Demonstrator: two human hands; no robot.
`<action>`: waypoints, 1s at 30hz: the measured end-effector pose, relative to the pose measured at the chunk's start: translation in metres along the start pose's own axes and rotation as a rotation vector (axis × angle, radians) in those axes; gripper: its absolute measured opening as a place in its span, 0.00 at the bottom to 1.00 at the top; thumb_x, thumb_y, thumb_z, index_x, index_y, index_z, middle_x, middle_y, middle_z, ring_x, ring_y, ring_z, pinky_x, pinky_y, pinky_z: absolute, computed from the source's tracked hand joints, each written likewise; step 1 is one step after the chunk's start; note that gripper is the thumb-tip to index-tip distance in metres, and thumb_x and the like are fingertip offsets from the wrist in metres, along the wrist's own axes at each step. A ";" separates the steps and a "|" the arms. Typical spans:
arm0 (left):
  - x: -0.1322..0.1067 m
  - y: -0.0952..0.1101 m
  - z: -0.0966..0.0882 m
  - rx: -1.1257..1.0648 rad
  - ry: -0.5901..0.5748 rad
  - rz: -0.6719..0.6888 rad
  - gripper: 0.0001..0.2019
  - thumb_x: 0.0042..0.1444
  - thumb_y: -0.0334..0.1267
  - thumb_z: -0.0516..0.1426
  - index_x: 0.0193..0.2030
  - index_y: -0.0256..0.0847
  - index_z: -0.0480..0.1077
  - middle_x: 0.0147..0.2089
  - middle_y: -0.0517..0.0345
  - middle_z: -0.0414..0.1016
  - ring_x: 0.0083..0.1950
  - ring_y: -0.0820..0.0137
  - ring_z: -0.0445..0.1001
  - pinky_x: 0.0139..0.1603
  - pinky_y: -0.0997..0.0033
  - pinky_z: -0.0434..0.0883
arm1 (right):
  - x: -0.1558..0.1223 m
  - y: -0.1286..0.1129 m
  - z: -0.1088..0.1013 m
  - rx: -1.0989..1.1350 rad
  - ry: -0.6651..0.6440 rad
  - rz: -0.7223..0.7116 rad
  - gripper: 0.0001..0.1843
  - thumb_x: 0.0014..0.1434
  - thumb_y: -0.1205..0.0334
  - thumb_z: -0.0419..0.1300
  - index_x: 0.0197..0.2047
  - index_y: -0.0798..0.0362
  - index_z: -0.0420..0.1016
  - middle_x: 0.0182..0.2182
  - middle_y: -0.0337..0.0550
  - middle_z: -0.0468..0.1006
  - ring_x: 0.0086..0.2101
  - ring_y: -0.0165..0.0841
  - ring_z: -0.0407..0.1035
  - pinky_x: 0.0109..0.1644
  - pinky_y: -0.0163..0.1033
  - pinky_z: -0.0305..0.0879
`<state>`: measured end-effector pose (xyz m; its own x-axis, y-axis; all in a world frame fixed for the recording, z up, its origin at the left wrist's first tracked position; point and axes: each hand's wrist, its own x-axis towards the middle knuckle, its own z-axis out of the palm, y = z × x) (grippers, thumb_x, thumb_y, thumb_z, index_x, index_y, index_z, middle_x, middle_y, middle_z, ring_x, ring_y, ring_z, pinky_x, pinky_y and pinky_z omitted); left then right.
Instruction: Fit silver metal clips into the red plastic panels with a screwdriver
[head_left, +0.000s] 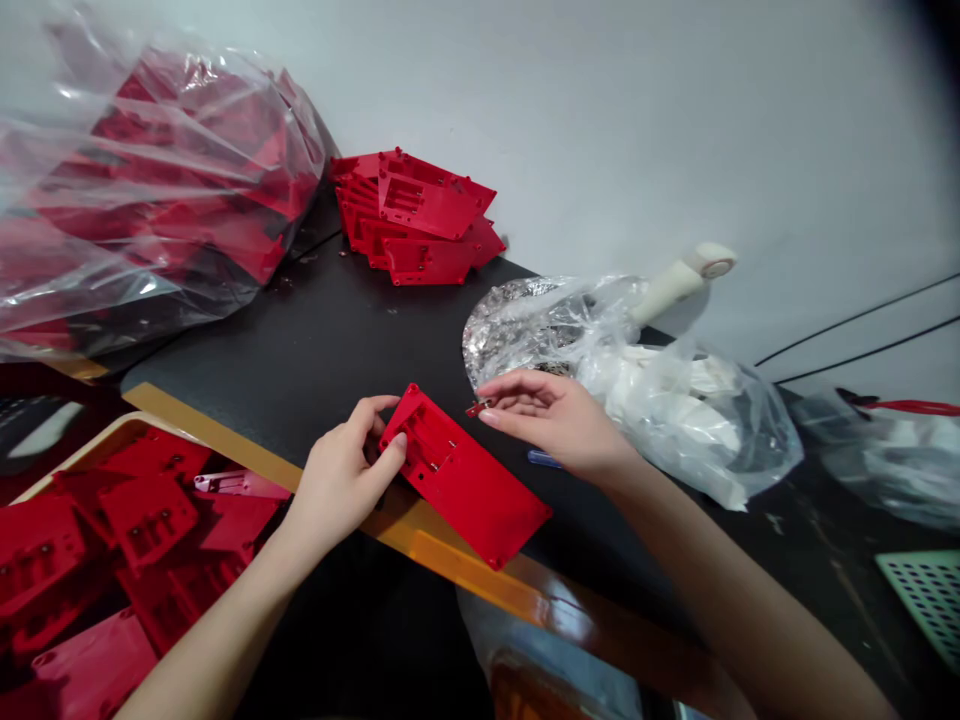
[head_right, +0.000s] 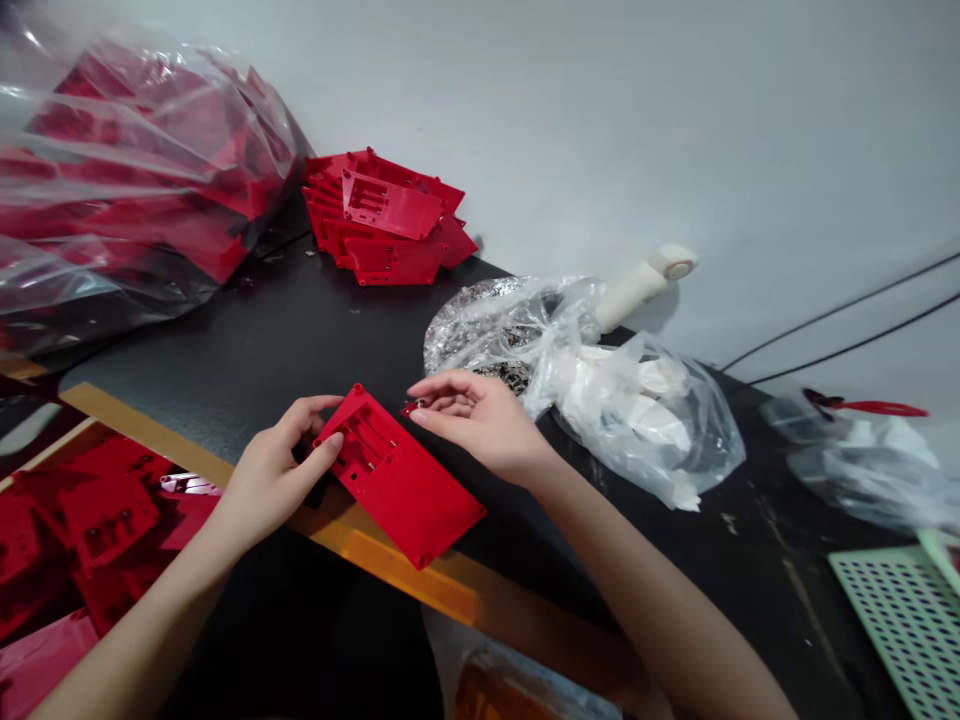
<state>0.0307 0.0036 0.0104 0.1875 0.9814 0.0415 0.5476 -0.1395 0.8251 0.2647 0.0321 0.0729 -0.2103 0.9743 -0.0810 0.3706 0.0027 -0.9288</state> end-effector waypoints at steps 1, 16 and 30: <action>0.000 -0.002 0.001 -0.007 0.004 0.008 0.18 0.63 0.47 0.50 0.57 0.45 0.63 0.32 0.64 0.72 0.33 0.69 0.72 0.38 0.68 0.66 | 0.005 -0.001 0.005 0.007 -0.018 -0.009 0.14 0.50 0.56 0.68 0.39 0.53 0.79 0.34 0.43 0.79 0.36 0.32 0.75 0.43 0.40 0.73; -0.002 -0.011 -0.003 -0.086 -0.033 0.097 0.16 0.64 0.44 0.52 0.57 0.47 0.64 0.32 0.67 0.71 0.31 0.74 0.71 0.34 0.73 0.66 | 0.040 -0.005 0.032 -0.488 -0.296 -0.578 0.11 0.61 0.70 0.61 0.48 0.53 0.77 0.42 0.43 0.81 0.42 0.30 0.75 0.49 0.35 0.69; 0.000 -0.012 -0.004 -0.131 -0.029 0.103 0.15 0.63 0.43 0.54 0.55 0.47 0.65 0.32 0.67 0.71 0.30 0.75 0.70 0.33 0.74 0.66 | 0.045 -0.022 0.034 -0.488 -0.375 -0.372 0.05 0.60 0.70 0.62 0.35 0.52 0.71 0.34 0.33 0.79 0.36 0.25 0.74 0.41 0.29 0.65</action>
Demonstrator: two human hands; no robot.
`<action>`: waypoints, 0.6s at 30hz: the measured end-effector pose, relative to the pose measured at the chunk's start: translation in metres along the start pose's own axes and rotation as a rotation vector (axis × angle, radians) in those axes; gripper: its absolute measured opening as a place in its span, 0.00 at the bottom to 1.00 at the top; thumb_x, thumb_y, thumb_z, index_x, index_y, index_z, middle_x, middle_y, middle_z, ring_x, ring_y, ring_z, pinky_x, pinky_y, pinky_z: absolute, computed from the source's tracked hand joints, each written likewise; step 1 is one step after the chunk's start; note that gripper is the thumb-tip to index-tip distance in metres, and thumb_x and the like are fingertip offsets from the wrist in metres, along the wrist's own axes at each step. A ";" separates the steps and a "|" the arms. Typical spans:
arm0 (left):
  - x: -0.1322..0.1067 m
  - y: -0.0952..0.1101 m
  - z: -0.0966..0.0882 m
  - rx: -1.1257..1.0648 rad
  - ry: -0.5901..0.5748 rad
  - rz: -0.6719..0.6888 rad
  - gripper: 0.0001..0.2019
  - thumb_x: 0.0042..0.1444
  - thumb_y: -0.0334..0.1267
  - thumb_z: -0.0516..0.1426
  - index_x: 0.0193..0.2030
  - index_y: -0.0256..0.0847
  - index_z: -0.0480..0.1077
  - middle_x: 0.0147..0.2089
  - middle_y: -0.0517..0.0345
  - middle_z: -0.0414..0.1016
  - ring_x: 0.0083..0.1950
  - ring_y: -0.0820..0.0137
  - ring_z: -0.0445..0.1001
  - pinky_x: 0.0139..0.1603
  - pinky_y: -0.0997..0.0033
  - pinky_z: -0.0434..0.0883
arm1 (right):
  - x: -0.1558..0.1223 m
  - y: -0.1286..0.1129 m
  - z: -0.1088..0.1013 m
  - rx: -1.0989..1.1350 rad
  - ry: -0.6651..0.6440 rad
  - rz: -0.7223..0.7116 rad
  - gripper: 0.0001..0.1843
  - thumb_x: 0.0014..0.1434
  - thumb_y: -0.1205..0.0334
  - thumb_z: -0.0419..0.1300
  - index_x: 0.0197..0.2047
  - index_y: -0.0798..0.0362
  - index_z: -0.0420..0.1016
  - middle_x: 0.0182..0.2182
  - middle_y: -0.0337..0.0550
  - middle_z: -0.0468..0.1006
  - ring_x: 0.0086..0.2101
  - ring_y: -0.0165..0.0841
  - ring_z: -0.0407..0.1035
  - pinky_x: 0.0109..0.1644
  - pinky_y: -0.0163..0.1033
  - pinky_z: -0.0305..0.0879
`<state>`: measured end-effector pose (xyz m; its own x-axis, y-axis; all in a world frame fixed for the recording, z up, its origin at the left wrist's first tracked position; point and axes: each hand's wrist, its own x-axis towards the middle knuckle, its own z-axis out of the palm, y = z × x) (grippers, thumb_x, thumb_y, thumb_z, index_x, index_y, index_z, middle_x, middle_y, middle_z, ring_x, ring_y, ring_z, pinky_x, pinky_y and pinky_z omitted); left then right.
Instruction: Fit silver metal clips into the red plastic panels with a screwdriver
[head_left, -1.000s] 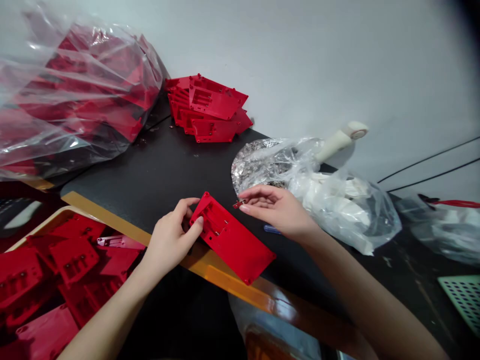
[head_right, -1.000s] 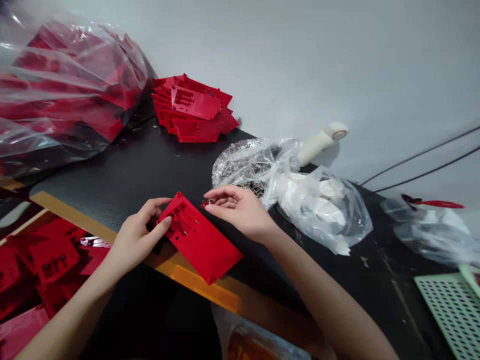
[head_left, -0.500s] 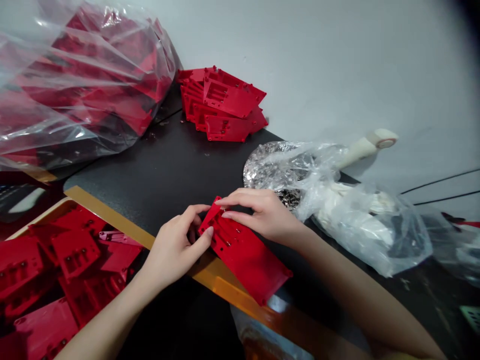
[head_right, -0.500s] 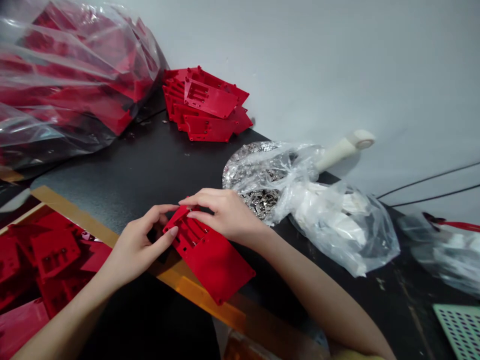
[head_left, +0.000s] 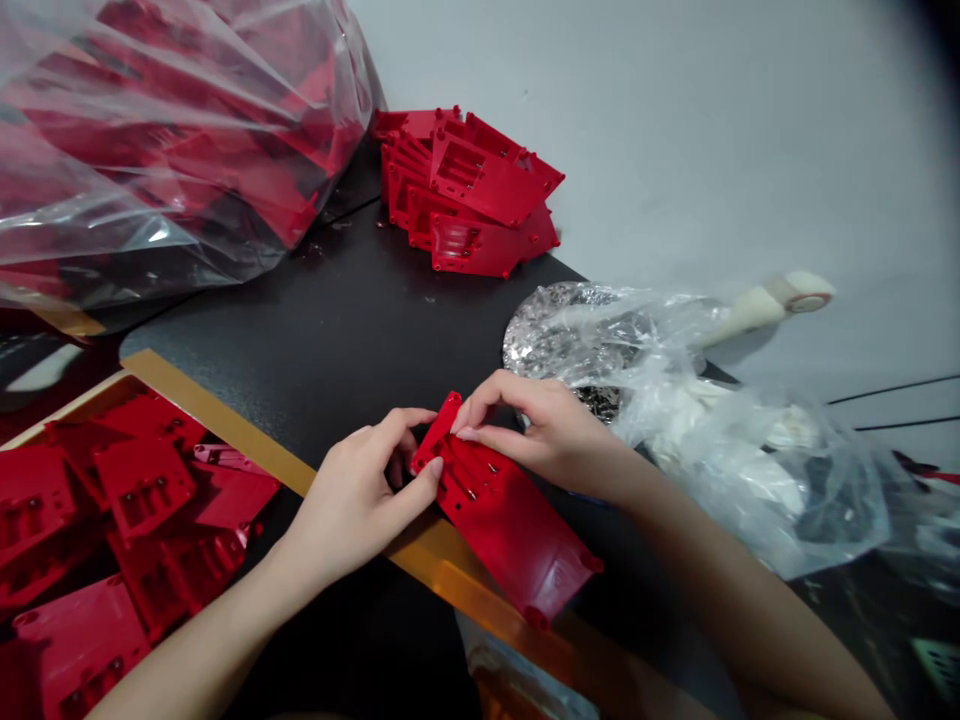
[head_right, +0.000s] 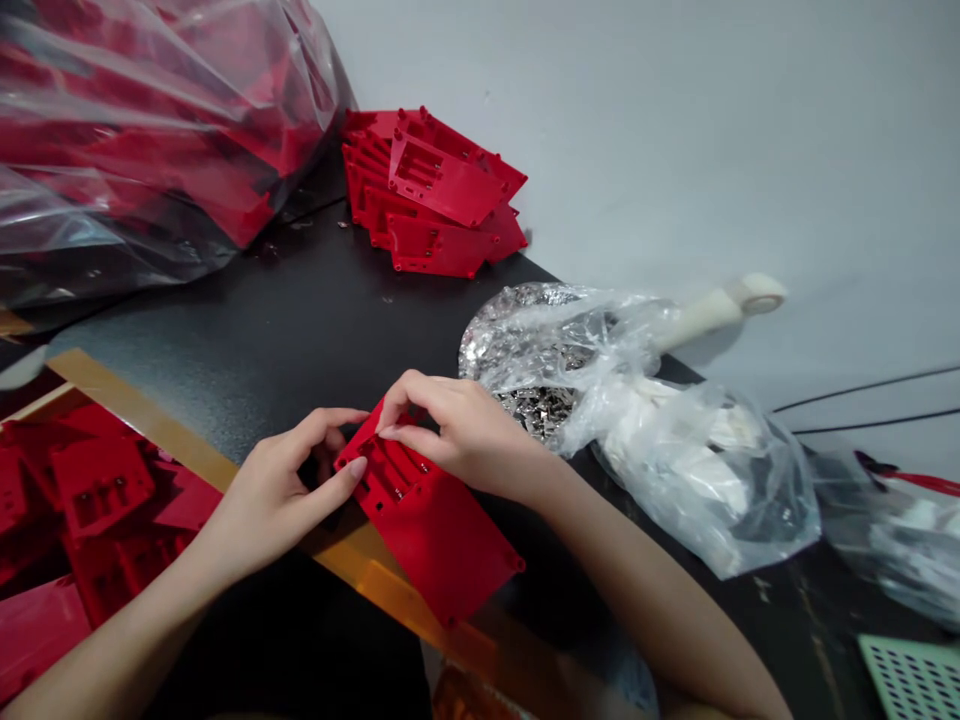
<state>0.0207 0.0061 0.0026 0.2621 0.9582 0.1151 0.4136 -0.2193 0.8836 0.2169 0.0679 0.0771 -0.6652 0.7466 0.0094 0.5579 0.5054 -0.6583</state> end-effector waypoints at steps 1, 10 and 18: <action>0.000 0.000 0.000 -0.005 0.000 -0.001 0.15 0.63 0.43 0.54 0.55 0.47 0.65 0.32 0.67 0.71 0.30 0.75 0.70 0.33 0.74 0.66 | 0.001 0.001 0.001 -0.008 -0.016 0.002 0.05 0.60 0.71 0.61 0.35 0.52 0.71 0.34 0.33 0.79 0.36 0.25 0.74 0.41 0.30 0.65; -0.001 0.001 -0.002 -0.052 0.006 -0.012 0.14 0.62 0.42 0.55 0.54 0.46 0.66 0.32 0.66 0.71 0.28 0.76 0.70 0.32 0.75 0.66 | 0.006 0.014 0.008 -0.190 0.059 -0.252 0.01 0.61 0.65 0.63 0.37 0.53 0.75 0.34 0.40 0.79 0.37 0.30 0.71 0.43 0.35 0.67; -0.001 0.001 -0.002 -0.040 0.010 -0.012 0.14 0.62 0.41 0.55 0.54 0.47 0.66 0.33 0.68 0.72 0.29 0.77 0.70 0.32 0.76 0.66 | -0.002 0.025 0.003 -0.372 0.014 -0.345 0.09 0.65 0.65 0.57 0.42 0.54 0.78 0.39 0.44 0.80 0.40 0.32 0.72 0.44 0.37 0.69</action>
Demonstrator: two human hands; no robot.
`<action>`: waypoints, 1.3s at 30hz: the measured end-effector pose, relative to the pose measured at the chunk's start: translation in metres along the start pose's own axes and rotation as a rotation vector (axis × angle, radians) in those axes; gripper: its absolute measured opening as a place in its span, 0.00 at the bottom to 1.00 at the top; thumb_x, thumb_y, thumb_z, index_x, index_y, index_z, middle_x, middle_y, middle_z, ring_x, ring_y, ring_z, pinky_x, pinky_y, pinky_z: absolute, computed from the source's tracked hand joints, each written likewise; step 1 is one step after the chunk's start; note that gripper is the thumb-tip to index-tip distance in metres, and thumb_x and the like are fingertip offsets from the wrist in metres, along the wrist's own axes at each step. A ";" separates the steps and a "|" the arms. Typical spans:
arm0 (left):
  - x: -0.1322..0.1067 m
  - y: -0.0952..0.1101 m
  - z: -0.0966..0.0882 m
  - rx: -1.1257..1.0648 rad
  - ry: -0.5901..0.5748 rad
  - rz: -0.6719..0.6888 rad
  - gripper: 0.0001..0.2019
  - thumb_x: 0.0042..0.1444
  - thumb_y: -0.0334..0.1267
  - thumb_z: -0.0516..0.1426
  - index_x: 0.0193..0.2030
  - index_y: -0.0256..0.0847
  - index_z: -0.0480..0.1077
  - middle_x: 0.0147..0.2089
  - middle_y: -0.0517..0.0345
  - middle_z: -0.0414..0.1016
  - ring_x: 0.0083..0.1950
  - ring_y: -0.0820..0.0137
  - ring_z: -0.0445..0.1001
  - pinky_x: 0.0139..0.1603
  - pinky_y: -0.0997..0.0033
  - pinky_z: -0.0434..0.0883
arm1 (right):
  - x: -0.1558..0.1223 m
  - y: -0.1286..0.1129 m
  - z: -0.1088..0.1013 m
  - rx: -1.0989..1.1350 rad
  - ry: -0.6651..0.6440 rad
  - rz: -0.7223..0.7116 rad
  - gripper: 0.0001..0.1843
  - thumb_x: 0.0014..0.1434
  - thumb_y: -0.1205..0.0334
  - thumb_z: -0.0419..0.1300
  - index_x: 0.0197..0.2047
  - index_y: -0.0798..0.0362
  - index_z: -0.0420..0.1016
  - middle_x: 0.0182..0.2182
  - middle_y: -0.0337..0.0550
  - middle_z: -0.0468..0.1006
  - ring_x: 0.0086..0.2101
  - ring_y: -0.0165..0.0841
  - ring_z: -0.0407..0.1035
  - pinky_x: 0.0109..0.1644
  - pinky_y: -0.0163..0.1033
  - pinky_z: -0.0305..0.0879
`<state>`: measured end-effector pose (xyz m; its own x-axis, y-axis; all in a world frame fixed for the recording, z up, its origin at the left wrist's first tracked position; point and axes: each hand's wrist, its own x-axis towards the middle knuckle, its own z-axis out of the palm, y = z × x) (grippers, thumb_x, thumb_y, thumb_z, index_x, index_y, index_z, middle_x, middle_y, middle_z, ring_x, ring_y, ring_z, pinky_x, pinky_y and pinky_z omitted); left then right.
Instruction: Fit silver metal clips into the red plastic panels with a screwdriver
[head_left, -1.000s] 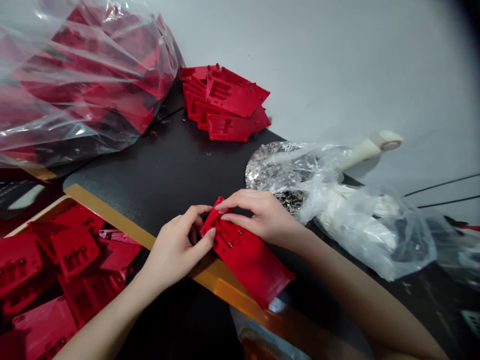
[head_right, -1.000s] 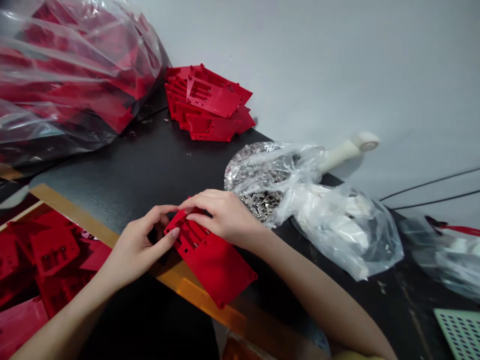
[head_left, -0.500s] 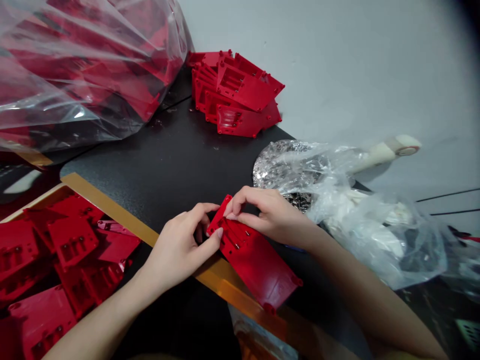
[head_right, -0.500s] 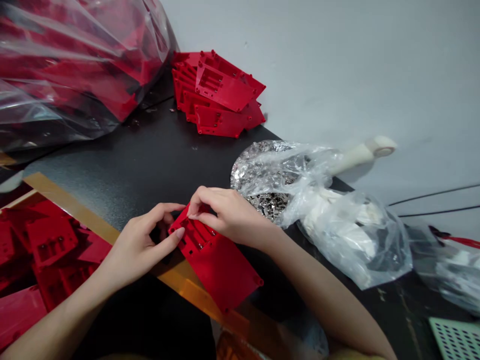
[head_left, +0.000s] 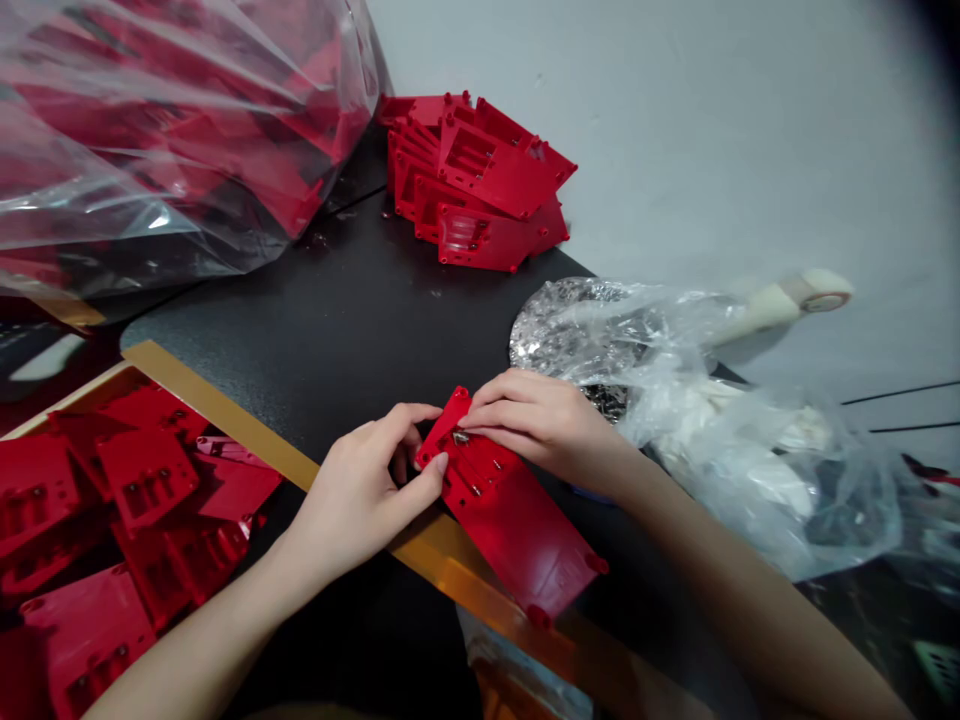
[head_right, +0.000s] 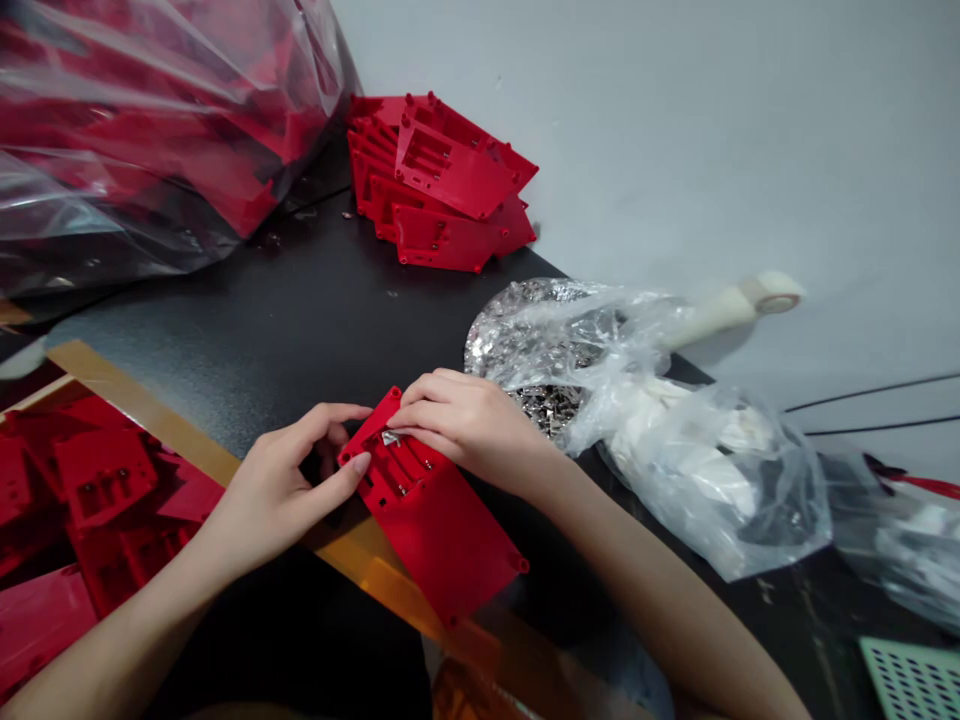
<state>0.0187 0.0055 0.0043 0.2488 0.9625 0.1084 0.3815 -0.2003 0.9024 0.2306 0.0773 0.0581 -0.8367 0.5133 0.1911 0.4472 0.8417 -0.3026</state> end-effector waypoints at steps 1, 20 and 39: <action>0.000 0.000 0.000 0.006 0.005 0.004 0.14 0.62 0.41 0.55 0.54 0.47 0.66 0.33 0.68 0.72 0.29 0.77 0.70 0.32 0.76 0.66 | 0.000 -0.001 -0.001 -0.002 -0.018 -0.002 0.09 0.66 0.66 0.56 0.42 0.54 0.78 0.39 0.44 0.79 0.40 0.32 0.72 0.45 0.38 0.69; 0.000 -0.001 0.002 0.034 0.018 -0.004 0.15 0.62 0.43 0.55 0.55 0.46 0.67 0.33 0.65 0.73 0.31 0.74 0.72 0.33 0.76 0.67 | 0.018 -0.010 -0.036 0.156 -0.454 0.310 0.05 0.60 0.63 0.63 0.32 0.52 0.77 0.33 0.38 0.74 0.32 0.28 0.68 0.34 0.34 0.59; 0.000 -0.001 0.001 0.014 0.024 -0.004 0.14 0.62 0.41 0.55 0.55 0.47 0.67 0.32 0.67 0.72 0.30 0.76 0.71 0.31 0.78 0.67 | 0.011 0.017 -0.011 -0.002 -0.021 -0.084 0.13 0.67 0.62 0.55 0.39 0.53 0.81 0.33 0.44 0.76 0.34 0.30 0.69 0.37 0.35 0.64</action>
<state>0.0193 0.0061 0.0026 0.2260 0.9673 0.1151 0.3948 -0.1990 0.8970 0.2325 0.0988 0.0658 -0.8779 0.4369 0.1962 0.3755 0.8822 -0.2842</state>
